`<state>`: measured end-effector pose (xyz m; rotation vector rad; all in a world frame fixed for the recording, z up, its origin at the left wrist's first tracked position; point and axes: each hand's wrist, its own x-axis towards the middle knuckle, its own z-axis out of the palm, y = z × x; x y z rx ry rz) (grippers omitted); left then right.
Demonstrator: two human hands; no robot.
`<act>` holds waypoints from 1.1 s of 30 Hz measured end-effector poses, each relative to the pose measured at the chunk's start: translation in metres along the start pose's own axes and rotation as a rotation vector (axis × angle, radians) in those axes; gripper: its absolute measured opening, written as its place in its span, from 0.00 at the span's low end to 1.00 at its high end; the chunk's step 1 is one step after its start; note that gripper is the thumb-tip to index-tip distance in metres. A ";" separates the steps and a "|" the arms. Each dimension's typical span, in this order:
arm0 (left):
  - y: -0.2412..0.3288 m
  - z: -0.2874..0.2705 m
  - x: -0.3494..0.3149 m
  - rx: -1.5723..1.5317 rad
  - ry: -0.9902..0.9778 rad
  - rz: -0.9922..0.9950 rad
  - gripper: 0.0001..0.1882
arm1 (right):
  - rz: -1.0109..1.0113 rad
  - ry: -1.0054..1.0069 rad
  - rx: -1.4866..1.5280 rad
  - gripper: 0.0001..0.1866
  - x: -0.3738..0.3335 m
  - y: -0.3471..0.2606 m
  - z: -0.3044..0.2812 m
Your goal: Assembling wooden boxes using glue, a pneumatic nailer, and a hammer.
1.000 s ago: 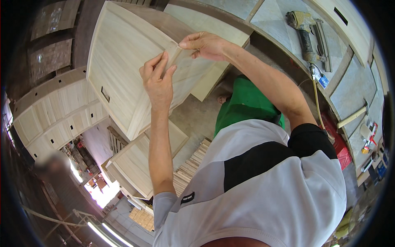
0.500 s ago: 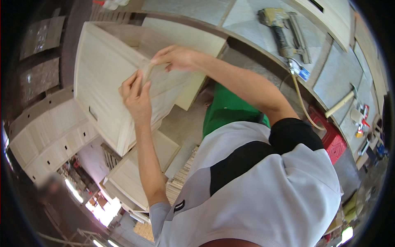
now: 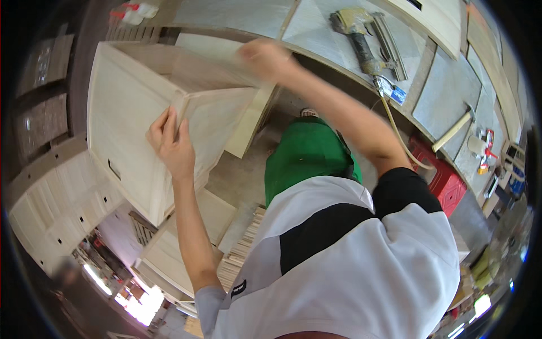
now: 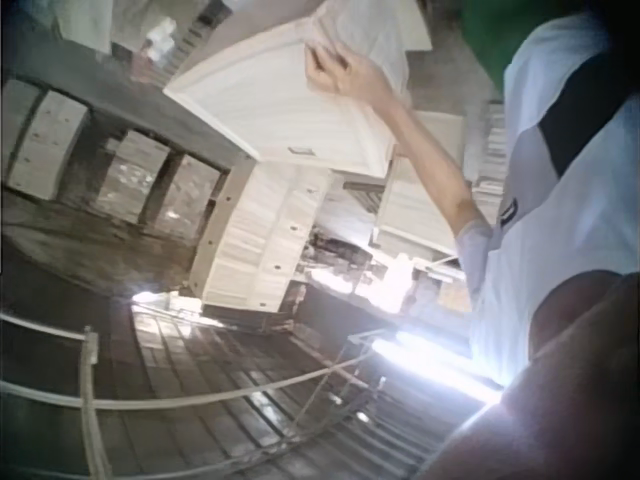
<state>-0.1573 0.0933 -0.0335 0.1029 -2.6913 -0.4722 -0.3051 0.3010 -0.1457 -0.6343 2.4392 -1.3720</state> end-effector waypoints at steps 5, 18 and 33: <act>-0.011 0.002 -0.002 0.003 0.085 0.086 0.18 | 0.425 0.358 -0.522 0.26 -0.048 0.108 -0.132; -0.021 -0.004 -0.009 0.035 0.246 0.113 0.19 | 0.611 0.506 -0.677 0.22 -0.050 0.118 -0.129; -0.027 0.000 -0.013 0.035 0.225 0.087 0.17 | 0.128 -0.084 -0.400 0.15 -0.076 -0.264 -0.091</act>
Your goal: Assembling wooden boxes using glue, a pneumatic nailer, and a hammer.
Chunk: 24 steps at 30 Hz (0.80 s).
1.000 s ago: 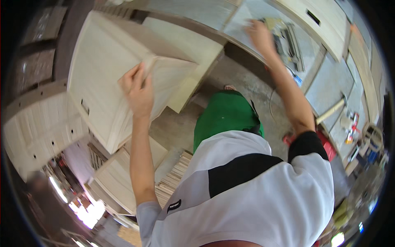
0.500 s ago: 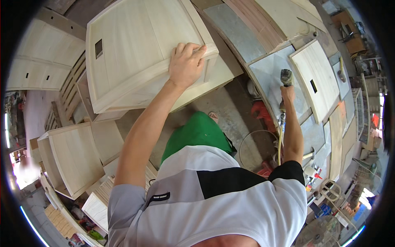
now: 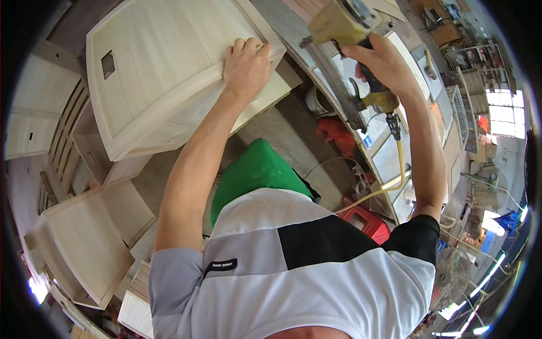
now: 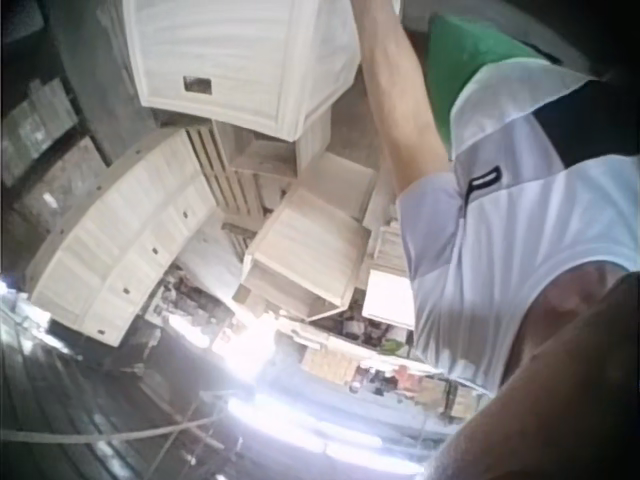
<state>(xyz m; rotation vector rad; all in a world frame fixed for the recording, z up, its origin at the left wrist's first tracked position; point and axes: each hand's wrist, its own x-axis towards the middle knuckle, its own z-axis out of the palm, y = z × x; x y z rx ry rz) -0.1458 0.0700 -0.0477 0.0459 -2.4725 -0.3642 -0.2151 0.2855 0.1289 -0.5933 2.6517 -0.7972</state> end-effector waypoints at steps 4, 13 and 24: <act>0.000 -0.001 0.001 -0.026 0.037 0.019 0.12 | -0.090 -0.084 0.064 0.16 0.006 -0.028 0.012; 0.003 -0.002 -0.001 0.004 -0.019 -0.027 0.15 | -0.141 -0.098 0.068 0.16 0.017 -0.033 0.030; -0.001 0.013 0.000 -0.015 0.071 0.024 0.12 | -0.130 -0.111 -0.010 0.19 0.022 -0.021 0.033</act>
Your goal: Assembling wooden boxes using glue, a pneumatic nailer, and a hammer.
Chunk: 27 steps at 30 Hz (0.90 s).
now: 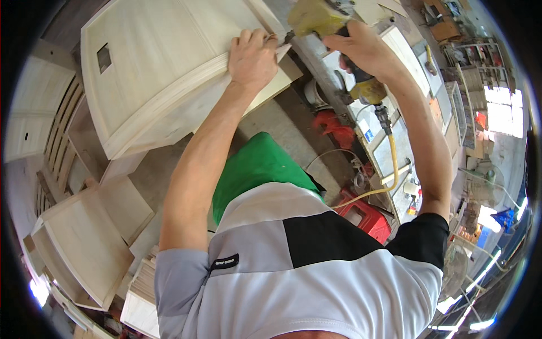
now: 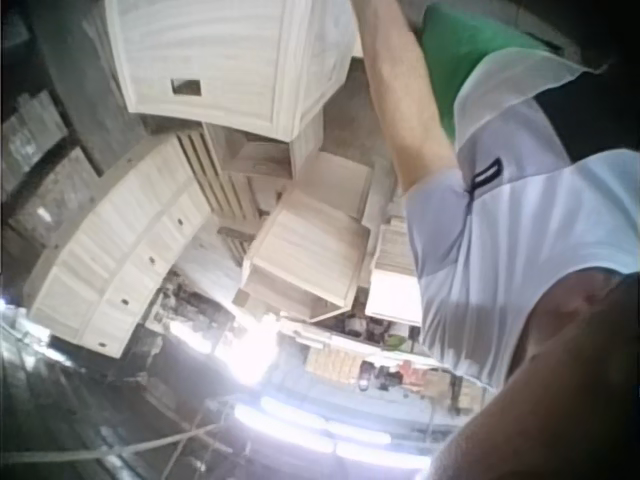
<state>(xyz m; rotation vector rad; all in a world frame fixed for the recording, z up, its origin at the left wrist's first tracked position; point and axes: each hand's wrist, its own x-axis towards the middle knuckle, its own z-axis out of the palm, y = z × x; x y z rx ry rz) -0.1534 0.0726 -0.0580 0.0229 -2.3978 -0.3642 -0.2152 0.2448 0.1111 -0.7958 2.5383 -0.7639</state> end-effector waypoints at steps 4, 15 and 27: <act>0.003 -0.007 -0.003 -0.030 -0.083 -0.057 0.12 | -0.058 -0.011 0.041 0.17 -0.005 -0.006 0.002; -0.122 -0.225 -0.122 0.067 -0.356 -0.305 0.35 | 0.075 -0.021 0.053 0.14 -0.004 0.001 0.009; -0.230 -0.278 -0.186 -0.217 -0.426 -0.128 0.34 | 0.195 0.138 0.078 0.16 -0.039 -0.098 0.067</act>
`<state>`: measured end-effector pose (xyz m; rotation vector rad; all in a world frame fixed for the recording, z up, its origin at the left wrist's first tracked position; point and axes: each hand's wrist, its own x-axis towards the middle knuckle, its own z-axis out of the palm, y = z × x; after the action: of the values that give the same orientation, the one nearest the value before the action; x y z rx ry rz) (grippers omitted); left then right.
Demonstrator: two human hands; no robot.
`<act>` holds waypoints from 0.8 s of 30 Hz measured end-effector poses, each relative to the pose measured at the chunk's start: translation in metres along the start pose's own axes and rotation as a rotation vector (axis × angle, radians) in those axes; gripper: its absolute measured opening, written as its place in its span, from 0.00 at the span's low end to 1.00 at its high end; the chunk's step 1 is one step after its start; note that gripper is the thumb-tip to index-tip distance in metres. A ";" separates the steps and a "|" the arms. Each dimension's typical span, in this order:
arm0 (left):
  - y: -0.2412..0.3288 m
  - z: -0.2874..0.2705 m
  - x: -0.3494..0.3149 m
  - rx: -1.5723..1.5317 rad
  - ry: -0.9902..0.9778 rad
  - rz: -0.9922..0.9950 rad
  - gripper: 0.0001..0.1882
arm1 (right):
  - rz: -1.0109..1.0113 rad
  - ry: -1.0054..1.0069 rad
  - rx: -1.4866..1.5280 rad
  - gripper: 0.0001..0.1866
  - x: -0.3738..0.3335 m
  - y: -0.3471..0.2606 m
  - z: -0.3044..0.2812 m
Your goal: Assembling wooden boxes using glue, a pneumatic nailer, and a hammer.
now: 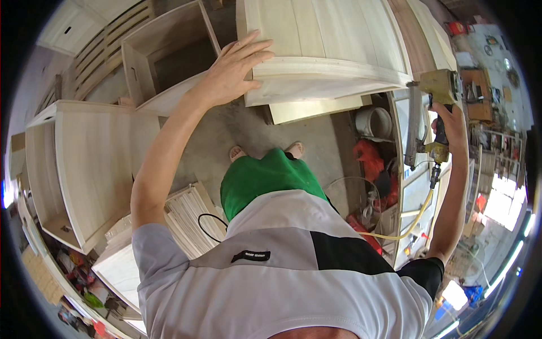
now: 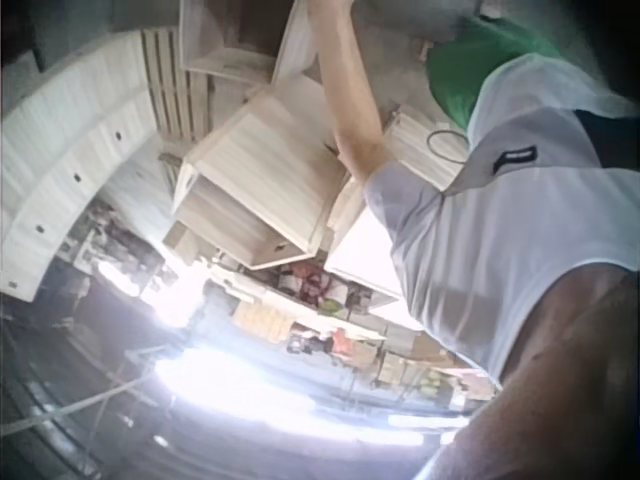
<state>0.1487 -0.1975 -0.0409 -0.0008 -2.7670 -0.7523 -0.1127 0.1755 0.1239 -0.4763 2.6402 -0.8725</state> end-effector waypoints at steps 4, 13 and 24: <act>-0.008 -0.002 0.008 -0.020 -0.001 0.097 0.33 | -0.059 -0.096 0.012 0.15 -0.039 -0.054 0.024; -0.013 0.006 0.003 -0.024 0.111 0.150 0.29 | -0.270 -0.317 0.056 0.14 -0.083 -0.161 0.116; -0.016 0.007 0.001 -0.039 0.144 0.159 0.24 | -0.282 -0.434 -0.111 0.15 -0.077 -0.194 0.169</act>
<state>0.1451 -0.2076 -0.0548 -0.1659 -2.5803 -0.7342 0.0638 -0.0263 0.1294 -0.9653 2.2579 -0.6118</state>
